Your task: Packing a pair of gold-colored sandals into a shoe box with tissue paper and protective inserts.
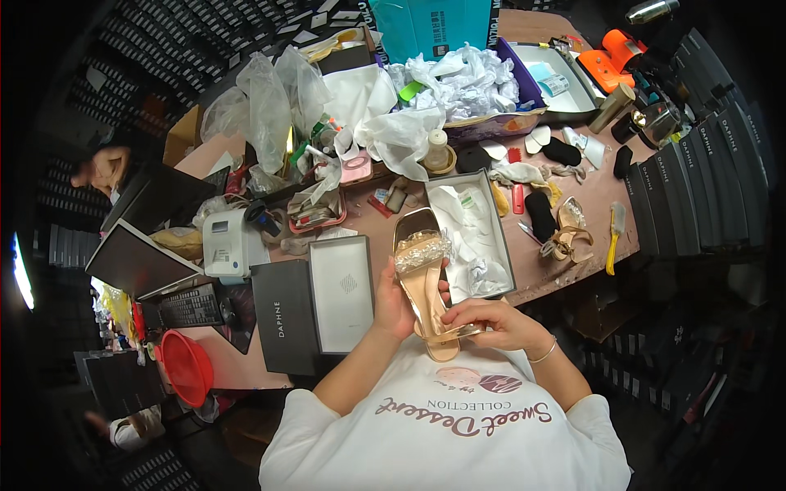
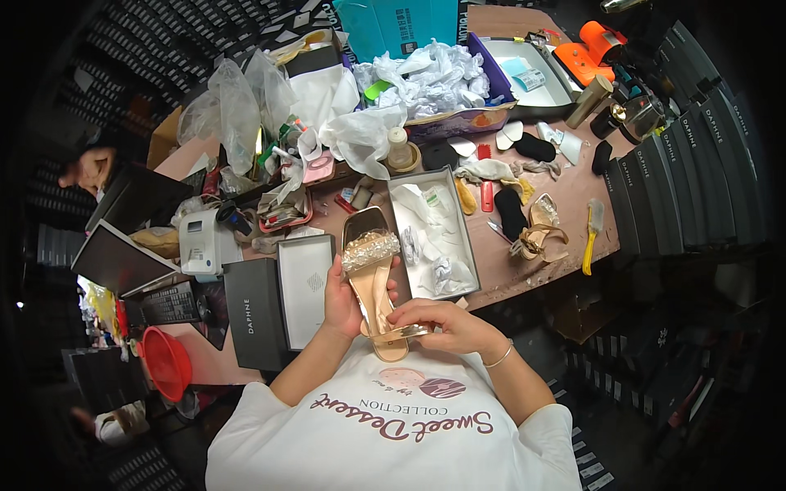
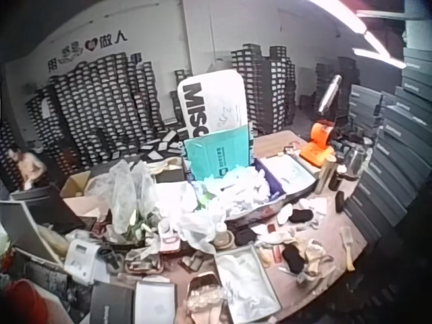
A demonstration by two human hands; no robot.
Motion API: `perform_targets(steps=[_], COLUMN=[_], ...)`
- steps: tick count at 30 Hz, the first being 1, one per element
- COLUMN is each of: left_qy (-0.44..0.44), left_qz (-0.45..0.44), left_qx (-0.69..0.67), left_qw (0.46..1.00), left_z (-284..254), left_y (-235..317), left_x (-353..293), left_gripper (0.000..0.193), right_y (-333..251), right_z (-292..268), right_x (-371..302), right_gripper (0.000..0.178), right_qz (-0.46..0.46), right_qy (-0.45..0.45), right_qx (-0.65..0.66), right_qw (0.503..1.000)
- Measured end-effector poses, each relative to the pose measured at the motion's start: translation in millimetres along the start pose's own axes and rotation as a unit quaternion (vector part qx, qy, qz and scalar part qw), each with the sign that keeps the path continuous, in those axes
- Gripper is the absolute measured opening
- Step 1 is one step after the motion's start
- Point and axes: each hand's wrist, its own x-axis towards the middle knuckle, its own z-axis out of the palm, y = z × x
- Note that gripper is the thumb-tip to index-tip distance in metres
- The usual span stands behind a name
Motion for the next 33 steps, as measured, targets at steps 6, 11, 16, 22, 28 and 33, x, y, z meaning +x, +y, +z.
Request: perform_targets(steps=[6, 11, 16, 22, 28, 33], left_qy=[-0.009, 0.088, 0.158, 0.146, 0.165, 0.174], left_qz=[0.004, -0.009, -0.023, -0.117, -0.161, -0.172], left_qx=[-0.012, 0.034, -0.003, 0.047, 0.019, 0.036], left_qw=[1.000, 0.996, 0.987, 0.981, 0.973, 0.969], left_z=[-4.2, -6.8, -13.3, -53.3, -31.7, -55.0], left_y=[-1.1, -3.8, 0.8, 1.3, -7.0, -14.1], left_x=[-4.4, 2.5, 16.0, 21.3, -1.2, -2.9], left_gripper=[0.081, 0.081, 0.072, 0.058, 0.053, 0.052], right_y=[-1.5, 19.2, 37.1, 33.0, 59.6, 61.3], right_z=[6.5, 15.4, 6.3, 5.7, 1.1, 6.6], right_x=[-3.0, -3.2, -11.8, -3.8, -0.3, 1.3], right_gripper=[0.033, 0.031, 0.027, 0.026, 0.027, 0.026], right_qz=[0.029, 0.009, -0.011, -0.043, 0.023, 0.045], right_qy=[0.007, 0.066, 0.140, 0.283, 0.389, 0.371], right_qx=[0.003, 0.161, 0.387, 0.579, 0.600, 0.607], right_qw=[1.000, 0.985, 0.911, 0.763, 0.699, 0.702])
